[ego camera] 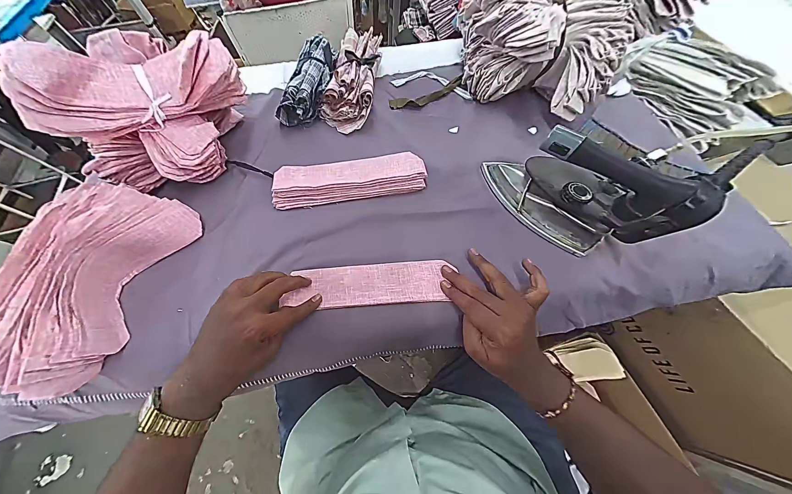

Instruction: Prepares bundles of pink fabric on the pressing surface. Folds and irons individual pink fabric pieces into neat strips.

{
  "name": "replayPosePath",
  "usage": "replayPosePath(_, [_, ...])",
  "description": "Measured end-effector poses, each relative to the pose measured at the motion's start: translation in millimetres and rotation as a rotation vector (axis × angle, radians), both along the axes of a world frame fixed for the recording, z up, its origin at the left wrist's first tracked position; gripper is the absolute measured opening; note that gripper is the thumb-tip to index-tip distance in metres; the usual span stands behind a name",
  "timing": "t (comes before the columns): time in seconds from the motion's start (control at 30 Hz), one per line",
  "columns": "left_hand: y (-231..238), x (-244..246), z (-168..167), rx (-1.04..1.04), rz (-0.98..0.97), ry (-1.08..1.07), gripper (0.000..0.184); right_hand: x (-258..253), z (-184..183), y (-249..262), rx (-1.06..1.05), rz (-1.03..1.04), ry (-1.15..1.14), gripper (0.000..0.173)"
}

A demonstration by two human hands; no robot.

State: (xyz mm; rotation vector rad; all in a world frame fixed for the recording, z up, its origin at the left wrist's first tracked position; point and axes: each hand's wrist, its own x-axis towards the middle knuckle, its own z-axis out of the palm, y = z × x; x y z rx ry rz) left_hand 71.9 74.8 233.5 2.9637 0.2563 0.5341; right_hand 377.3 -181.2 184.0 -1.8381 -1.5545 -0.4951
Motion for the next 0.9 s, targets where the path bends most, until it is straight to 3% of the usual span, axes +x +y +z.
replayPosePath(0.07, [-1.9, -0.6, -4.1, -0.010, 0.010, -0.021, 0.040, -2.2, 5.2, 11.3, 0.021, -0.013, 0.047, 0.036])
replayPosePath(0.2, [0.7, -2.4, -5.6, -0.027, -0.006, -0.038, 0.043, 36.1, 57.3, 28.1, -0.184, 0.132, 0.260, 0.035])
replayPosePath(0.27, [1.4, -3.8, -6.4, -0.037, -0.013, -0.033, 0.045, 75.7, 90.6, 31.4, -0.023, 0.156, 0.190, 0.029])
replayPosePath(0.33, [1.4, -4.4, -7.2, -0.044, -0.018, -0.035, 0.046, 118.2, 122.5, 30.2, 0.031, -0.066, -0.024, 0.030])
replayPosePath(0.43, [2.5, -4.2, -8.7, -0.040, -0.018, -0.056, 0.046, 164.1, 136.4, 23.2, -0.228, -0.361, -0.109, 0.064])
replayPosePath(0.47, [2.6, -4.1, -9.2, -0.041, -0.017, -0.062, 0.046, 165.7, 136.1, 24.0, -0.293, -0.368, -0.088, 0.064])
replayPosePath(0.57, [1.9, -4.7, -10.1, -0.056, -0.015, -0.069, 0.046, 146.8, 135.6, 18.2, -0.235, -0.272, -0.046, 0.052])
replayPosePath(0.73, [-0.4, -4.1, -9.8, -0.099, 0.002, -0.064, 0.044, 78.2, 130.3, -5.4, 0.085, 0.158, 0.080, 0.037])
replayPosePath(0.9, [-0.9, -3.7, -10.5, -0.101, 0.017, -0.081, 0.043, 19.1, 125.5, 12.6, -0.129, 0.151, -0.087, 0.039])
